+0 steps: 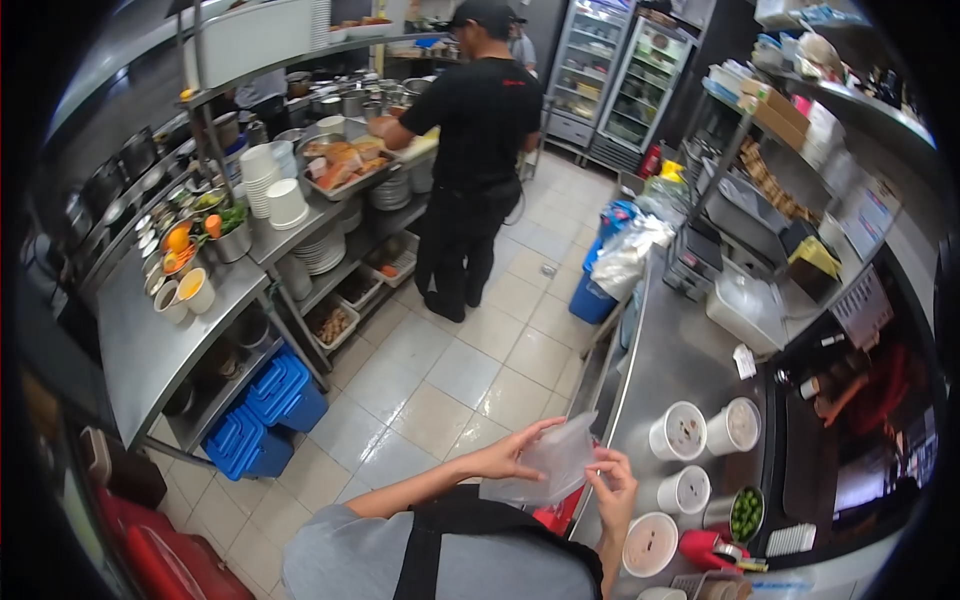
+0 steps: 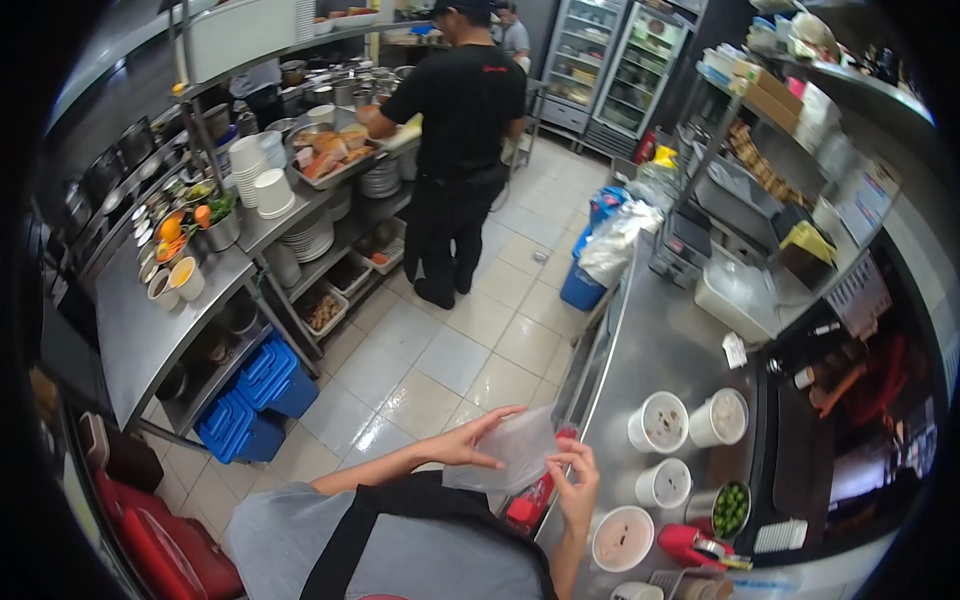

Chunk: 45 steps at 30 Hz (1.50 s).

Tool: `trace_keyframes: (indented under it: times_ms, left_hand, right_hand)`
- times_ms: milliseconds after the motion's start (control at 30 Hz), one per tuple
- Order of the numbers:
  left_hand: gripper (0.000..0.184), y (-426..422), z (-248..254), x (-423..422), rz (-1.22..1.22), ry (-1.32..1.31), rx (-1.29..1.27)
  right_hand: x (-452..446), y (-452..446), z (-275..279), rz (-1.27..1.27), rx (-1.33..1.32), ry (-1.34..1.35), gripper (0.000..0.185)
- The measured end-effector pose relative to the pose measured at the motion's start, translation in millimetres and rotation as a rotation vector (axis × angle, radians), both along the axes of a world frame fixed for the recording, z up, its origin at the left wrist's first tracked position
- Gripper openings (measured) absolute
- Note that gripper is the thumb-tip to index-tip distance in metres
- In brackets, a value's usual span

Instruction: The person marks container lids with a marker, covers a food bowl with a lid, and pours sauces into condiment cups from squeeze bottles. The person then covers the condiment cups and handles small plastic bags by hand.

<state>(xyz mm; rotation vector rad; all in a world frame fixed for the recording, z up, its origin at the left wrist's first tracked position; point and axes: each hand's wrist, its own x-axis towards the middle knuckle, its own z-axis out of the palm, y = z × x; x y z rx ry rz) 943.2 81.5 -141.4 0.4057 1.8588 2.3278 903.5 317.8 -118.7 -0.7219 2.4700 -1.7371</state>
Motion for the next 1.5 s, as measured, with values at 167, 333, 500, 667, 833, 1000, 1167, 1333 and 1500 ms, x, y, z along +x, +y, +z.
trace_keyframes:
  times_ms: [167, 333, 500, 667, 833, 1000, 1167, 1333, 1500]
  left_hand:
    - [0.071, -24.4, 10.1, 17.9, 0.161, 0.068, 0.084]
    - [0.055, -33.1, 8.1, 19.0, 0.227, 0.034, 0.031]
    - [0.052, -30.5, 7.3, 24.8, 0.191, 0.078, -0.133]
    - [0.034, -22.2, -13.6, 19.7, 0.030, -0.066, -0.026]
    - [0.013, -13.1, -10.8, 7.6, 0.120, 0.004, 0.191]
    - [0.021, -19.3, -18.3, 8.5, -0.079, -0.048, 0.212]
    - [0.045, -6.1, 1.6, 14.7, -0.228, -0.086, 0.157]
    - [0.017, -5.9, -12.8, 11.8, -0.161, -0.015, -0.228]
    - [0.011, -6.4, -6.8, 6.5, 0.181, -0.086, 0.261]
  right_hand:
    - [1.9, -45.9, -19.5, 0.114, -0.090, -0.432, 0.017]
    - [1.5, -65.2, -22.7, 0.322, 0.023, -0.099, 0.022]
    - [-28.9, -40.9, -43.9, 0.167, -0.289, -0.301, 0.013]
    - [-14.9, -28.8, -3.6, 0.194, -0.722, -0.525, 0.009]
    - [1.0, -30.0, -31.9, 0.241, -0.366, -0.444, 0.013]
    - [-4.3, -25.0, -54.5, 0.030, -0.563, -0.497, 0.010]
    - [-1.9, -29.3, -14.7, 0.067, -0.941, -0.609, 0.009]
    - [1.2, -30.7, -25.5, 0.092, -0.654, -0.432, 0.012]
    - [11.8, -32.3, -10.5, 0.278, -0.303, -0.511, 0.015]
